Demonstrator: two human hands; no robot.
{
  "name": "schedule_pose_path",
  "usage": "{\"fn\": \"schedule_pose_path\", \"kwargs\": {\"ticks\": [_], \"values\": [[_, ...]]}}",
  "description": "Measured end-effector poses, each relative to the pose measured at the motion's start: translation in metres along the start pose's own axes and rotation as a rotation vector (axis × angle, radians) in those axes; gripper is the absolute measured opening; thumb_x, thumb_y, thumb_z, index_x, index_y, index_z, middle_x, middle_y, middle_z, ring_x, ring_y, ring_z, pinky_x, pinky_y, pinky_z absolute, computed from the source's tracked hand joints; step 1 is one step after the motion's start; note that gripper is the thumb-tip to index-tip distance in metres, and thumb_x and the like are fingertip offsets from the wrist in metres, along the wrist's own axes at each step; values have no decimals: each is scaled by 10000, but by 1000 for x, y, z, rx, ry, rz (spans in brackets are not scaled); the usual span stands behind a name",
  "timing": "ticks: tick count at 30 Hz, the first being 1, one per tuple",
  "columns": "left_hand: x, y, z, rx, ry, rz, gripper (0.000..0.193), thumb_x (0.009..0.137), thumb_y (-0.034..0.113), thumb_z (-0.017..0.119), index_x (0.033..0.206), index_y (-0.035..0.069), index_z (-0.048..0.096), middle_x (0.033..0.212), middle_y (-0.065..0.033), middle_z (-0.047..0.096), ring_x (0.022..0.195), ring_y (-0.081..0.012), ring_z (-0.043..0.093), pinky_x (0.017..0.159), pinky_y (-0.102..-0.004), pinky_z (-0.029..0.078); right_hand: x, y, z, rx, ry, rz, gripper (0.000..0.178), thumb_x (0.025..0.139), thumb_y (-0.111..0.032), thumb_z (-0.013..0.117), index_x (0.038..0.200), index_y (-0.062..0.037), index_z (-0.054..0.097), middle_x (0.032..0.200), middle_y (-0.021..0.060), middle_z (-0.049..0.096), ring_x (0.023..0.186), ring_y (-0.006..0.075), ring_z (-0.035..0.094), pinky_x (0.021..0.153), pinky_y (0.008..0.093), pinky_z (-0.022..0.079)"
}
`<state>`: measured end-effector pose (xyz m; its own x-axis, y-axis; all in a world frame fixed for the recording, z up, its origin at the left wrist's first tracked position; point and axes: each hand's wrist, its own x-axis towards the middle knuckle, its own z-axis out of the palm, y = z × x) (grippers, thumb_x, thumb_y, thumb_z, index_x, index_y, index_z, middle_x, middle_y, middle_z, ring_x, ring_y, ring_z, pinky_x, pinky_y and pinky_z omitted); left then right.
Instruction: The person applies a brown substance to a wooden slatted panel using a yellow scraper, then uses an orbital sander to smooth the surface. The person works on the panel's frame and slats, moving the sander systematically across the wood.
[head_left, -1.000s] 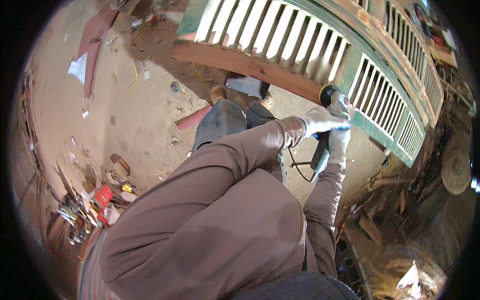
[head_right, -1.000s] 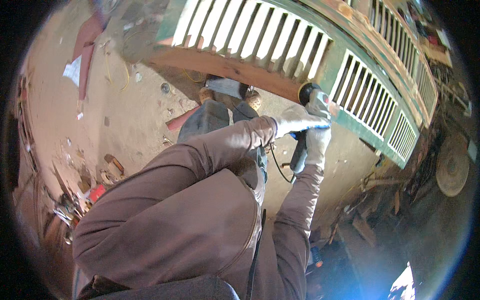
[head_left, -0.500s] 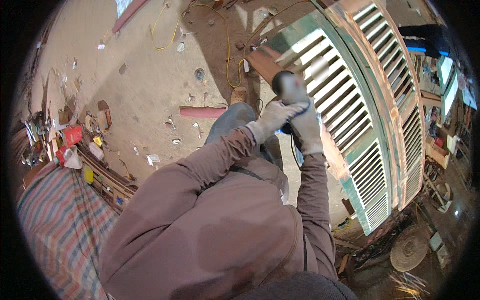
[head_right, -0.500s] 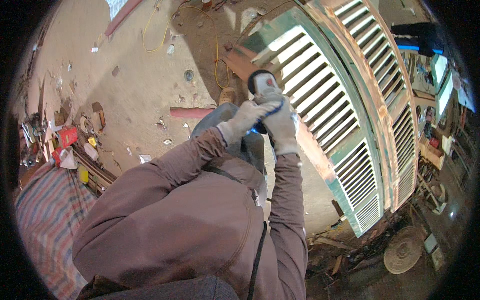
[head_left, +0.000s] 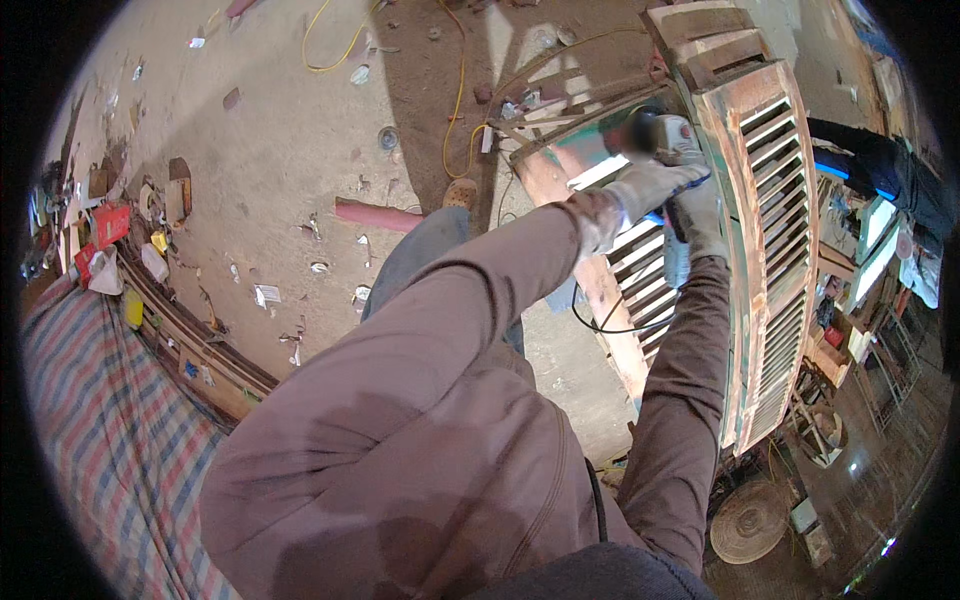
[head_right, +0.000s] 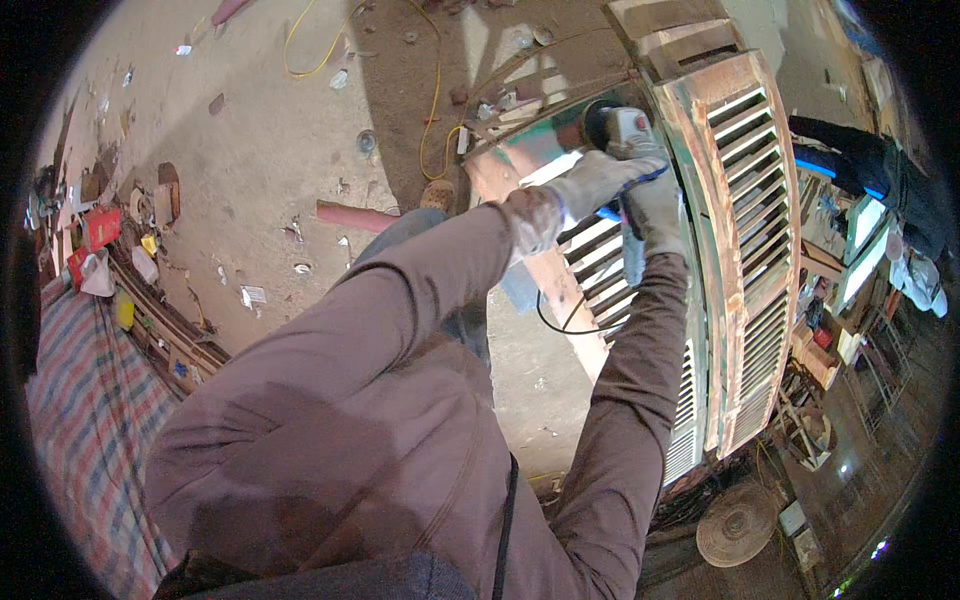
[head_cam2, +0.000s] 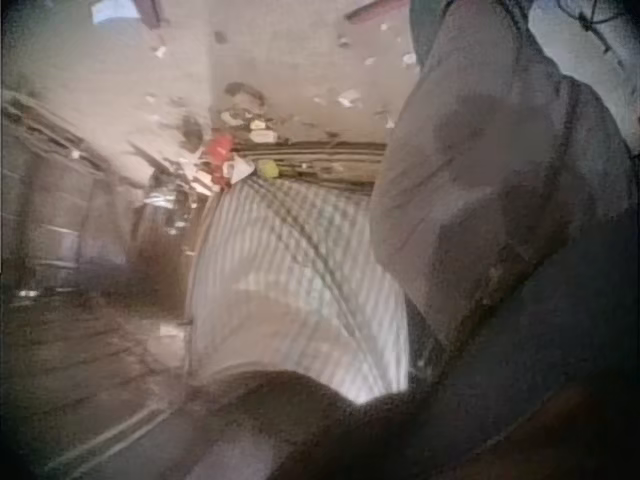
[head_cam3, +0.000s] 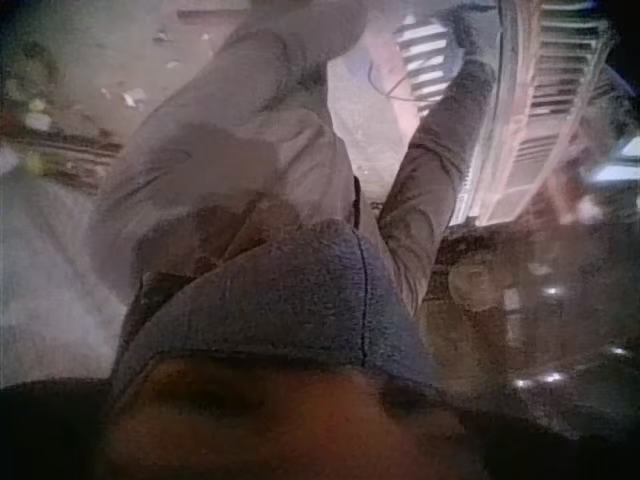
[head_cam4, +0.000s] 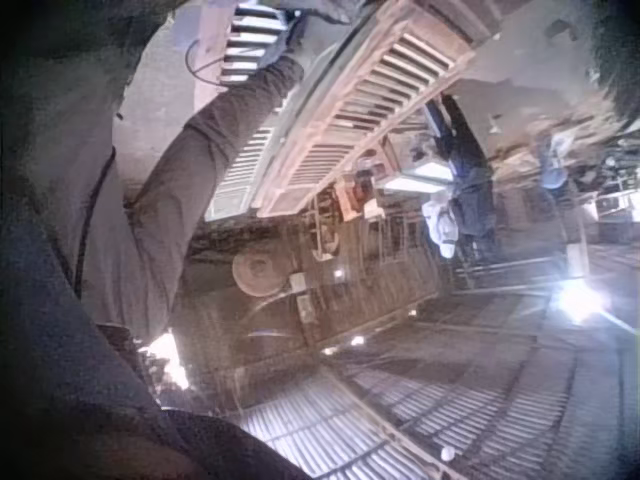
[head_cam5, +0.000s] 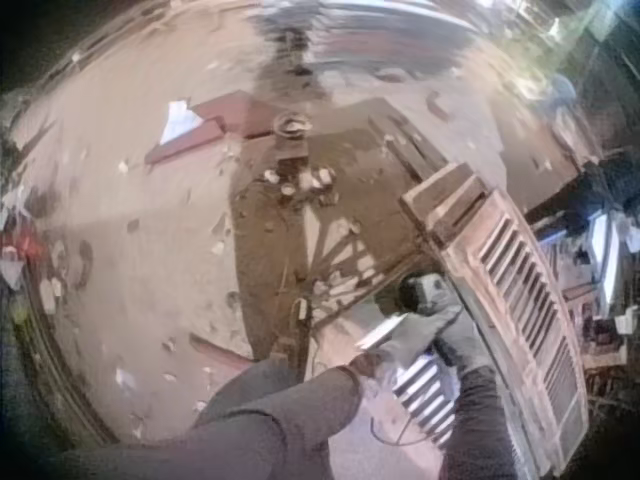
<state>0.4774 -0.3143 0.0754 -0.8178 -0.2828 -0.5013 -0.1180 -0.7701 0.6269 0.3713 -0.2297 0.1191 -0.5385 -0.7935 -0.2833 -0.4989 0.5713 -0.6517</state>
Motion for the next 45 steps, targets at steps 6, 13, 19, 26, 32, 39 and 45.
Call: {"fn": "schedule_pose_path", "kwargs": {"ticks": [6,13,19,26,32,39,45], "values": [[-1,9,-4,15,95,-39,612,856,478,838,1172,-39,751,1066,-140,773,948,-207,746,849,-332,595,8,-1,4,-122,-64,29,467,908,-301,679,1290,-31,666,1206,233,735,1132,407,705,974,454,547],[-105,-18,-40,-251,320,-203,420,850,403,880,1012,38,752,839,-56,703,634,-159,662,536,-334,591,-46,-47,64,-273,-119,139,595,890,-359,697,1392,-62,577,1151,287,720,1097,470,689,942,531,549],[-100,-32,-19,-259,249,-64,469,894,398,843,1179,35,757,994,-27,750,790,-140,700,639,-345,608,-54,-47,46,-214,-149,111,495,901,-329,681,1311,-58,620,1128,264,728,1094,446,691,925,506,546],[5,-45,2,380,18,196,352,1024,344,670,1287,119,732,1141,-42,778,951,-113,731,862,-294,593,-32,-7,-21,-152,-71,79,380,917,-272,662,1224,-49,688,1151,205,750,1080,408,709,933,433,553],[54,-32,18,326,-19,261,400,1047,260,566,1428,159,632,1282,-50,743,1049,-212,749,923,-342,603,-2,17,-46,-175,-35,49,368,929,-238,646,1242,-50,692,1167,195,754,1070,385,718,937,415,552],[-53,0,-12,-106,171,6,457,916,418,805,1142,24,752,977,-68,765,832,-147,738,722,-308,608,4,4,30,-52,-113,-89,374,934,-261,648,1242,-56,702,1113,212,761,1072,401,729,909,451,564],[-101,-25,-41,-329,424,37,439,883,315,862,1181,25,721,978,-69,759,780,-170,740,642,-352,622,-34,-54,64,-413,-233,-50,639,881,-391,727,1393,-57,540,1087,268,734,1020,447,715,900,525,556]]}}
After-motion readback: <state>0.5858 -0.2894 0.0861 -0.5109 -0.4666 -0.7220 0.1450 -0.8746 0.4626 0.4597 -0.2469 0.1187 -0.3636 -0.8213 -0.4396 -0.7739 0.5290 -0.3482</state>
